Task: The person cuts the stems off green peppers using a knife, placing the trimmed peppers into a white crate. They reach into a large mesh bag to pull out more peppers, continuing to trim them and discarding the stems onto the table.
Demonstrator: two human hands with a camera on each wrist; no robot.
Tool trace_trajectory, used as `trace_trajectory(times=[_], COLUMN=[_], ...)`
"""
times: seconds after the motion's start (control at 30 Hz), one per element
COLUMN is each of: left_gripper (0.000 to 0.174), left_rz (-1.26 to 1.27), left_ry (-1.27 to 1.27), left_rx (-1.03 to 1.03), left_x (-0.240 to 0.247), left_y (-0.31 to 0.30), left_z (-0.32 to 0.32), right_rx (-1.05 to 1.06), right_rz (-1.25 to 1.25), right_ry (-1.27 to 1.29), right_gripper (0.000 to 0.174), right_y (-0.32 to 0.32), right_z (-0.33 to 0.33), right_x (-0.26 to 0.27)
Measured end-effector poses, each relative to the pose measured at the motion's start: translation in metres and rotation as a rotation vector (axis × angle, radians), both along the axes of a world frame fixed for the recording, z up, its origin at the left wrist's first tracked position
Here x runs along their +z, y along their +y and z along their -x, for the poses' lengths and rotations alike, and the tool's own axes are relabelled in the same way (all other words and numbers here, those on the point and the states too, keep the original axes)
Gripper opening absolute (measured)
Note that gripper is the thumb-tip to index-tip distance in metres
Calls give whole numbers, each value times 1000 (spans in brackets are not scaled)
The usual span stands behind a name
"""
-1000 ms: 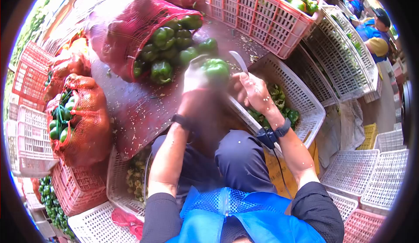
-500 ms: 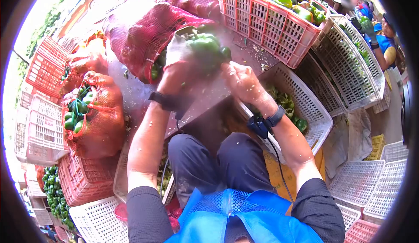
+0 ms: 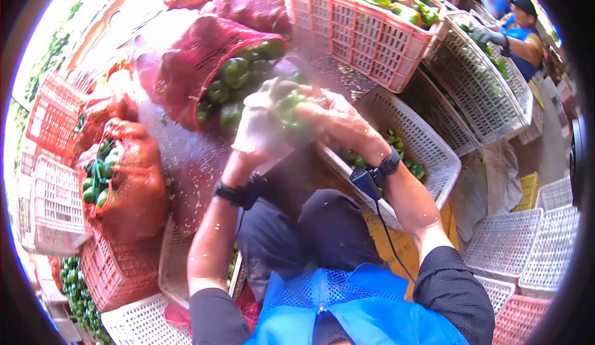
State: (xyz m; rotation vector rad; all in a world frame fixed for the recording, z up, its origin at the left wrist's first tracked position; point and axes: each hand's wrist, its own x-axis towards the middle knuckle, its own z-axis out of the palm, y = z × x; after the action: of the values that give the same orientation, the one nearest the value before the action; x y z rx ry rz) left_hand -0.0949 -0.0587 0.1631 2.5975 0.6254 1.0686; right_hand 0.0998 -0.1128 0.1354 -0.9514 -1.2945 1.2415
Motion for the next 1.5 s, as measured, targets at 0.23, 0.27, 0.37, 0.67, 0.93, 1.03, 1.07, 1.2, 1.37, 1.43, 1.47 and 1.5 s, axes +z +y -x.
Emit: trace_trajectory(times=[0.23,0.27,0.37,0.67,0.93,1.03,1.07,1.2,1.37,1.43,1.47,1.5], left_gripper=[23,24,28,34,18,26,34,50,27,26,26,26], left_rz=[393,228,322,37,1532,1398,1903,1967,1271,915,555,554], left_ry=[-277,-147,-67,115,-168,-458,-671,-344,120,231,326,327], left_rx=[136,191,162,87,164,30,-203,-6,-205,-186,-162,-159], left_x=[-76,-78,-93,-191,-116,-230,-179,-188,-174,-228,-244,-250], left_y=[-17,-21,-16,20,3,45,28,49,25,44,51,53], left_z=[-72,-74,-86,-108,-124,-126,-109,-103,-101,-91,-89,-91], right_rx=[-435,-450,-449,-415,-393,-532,-599,-672,-407,-304,-306,-258], right_rz=[-253,-210,-287,205,441,408,362,210,-491,-599,-600,-542], right_ry=[-116,-154,-351,-1,503,708,647,-642,-1170,-1122,-1120,-1125], right_gripper=[48,44,41,35,28,29,31,69,61,50,50,48], right_y=[-30,-33,-35,-45,-58,-68,-72,-86,-60,-47,-44,-40], right_z=[-22,-26,-49,-71,-93,-103,-110,-145,-86,-68,-71,-73], right_x=[-46,-45,-56,-77,-105,-118,-120,-123,-63,-60,-64,-71])
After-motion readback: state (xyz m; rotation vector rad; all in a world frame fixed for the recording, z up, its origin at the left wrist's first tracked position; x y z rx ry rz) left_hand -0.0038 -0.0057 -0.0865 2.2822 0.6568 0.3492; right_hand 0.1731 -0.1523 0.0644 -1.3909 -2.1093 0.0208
